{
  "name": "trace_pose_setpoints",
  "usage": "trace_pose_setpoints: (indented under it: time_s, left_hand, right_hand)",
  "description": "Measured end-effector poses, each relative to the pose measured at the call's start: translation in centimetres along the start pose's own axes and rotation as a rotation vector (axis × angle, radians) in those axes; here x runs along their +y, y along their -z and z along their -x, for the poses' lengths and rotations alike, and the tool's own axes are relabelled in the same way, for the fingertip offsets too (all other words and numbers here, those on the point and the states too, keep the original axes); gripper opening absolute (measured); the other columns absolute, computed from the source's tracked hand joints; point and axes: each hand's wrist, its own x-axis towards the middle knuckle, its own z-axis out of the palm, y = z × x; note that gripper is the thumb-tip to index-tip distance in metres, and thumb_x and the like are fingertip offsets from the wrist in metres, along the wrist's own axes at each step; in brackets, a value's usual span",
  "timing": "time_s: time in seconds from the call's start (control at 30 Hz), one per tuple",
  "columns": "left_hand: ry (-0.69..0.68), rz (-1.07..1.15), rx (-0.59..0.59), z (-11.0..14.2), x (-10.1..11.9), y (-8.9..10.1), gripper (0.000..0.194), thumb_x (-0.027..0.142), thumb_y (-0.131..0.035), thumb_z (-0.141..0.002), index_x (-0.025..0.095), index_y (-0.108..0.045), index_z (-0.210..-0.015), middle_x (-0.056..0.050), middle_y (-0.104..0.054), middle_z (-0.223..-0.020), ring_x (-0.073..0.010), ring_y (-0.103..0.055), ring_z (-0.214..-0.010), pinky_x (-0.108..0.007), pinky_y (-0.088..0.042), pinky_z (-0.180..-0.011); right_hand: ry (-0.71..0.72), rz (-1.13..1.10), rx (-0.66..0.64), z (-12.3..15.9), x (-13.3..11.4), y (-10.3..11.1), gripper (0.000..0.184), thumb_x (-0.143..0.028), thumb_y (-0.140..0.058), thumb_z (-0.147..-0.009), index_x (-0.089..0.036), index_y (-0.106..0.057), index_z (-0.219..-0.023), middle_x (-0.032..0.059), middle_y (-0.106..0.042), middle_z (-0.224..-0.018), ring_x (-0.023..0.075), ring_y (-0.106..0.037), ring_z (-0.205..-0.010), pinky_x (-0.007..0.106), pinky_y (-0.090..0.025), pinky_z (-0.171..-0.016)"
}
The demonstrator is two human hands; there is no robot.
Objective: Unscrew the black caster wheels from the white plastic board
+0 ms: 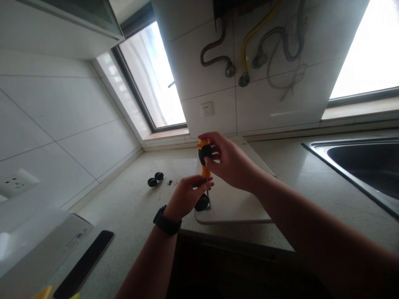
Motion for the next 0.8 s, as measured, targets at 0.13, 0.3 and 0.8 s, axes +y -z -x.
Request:
trace_pose_setpoints:
  time_s: [0.13,0.3,0.8]
  left_hand:
    - [0.002,-0.021,-0.007,-0.06,0.04,-0.03,0.024,0.035,-0.072,-0.093,0.017,-0.079,-0.108,-0.011,-0.082,-0.103,-0.025,-0.076,-0.098,-0.04,-0.058,-0.092]
    - [0.011,-0.008,-0.026,-0.11,-0.36,-0.11,0.024,0.035,-0.072,-0.093,0.018,-0.079,-0.109,-0.011,-0.082,-0.104,-0.0253,-0.076,-0.099,-0.041,-0.058,-0.093]
    - [-0.003,-0.033,-0.057,-0.05,-0.33,0.0,0.023,0.028,-0.065,-0.097,0.018,-0.075,-0.115,-0.011,-0.081,-0.109,-0.0224,-0.076,-0.098,-0.038,-0.059,-0.09]
  right_hand:
    - [-0.015,0.005,-0.01,0.09,-0.2,0.07,0.055,-0.015,-0.062,-0.079,-0.022,-0.054,-0.133,0.0094,-0.066,-0.116,0.0216,-0.067,-0.096,0.039,-0.059,-0.084]
    - [-0.012,0.001,-0.004,0.13,0.12,0.02,0.055,-0.015,-0.063,-0.078,-0.022,-0.054,-0.133,0.0095,-0.067,-0.116,0.023,-0.067,-0.1,0.039,-0.06,-0.084]
    - [0.027,0.116,0.079,0.21,0.53,0.03,0.045,-0.025,-0.077,-0.082,-0.022,-0.051,-0.118,0.0087,-0.066,-0.119,0.0214,-0.067,-0.096,0.041,-0.059,-0.082]
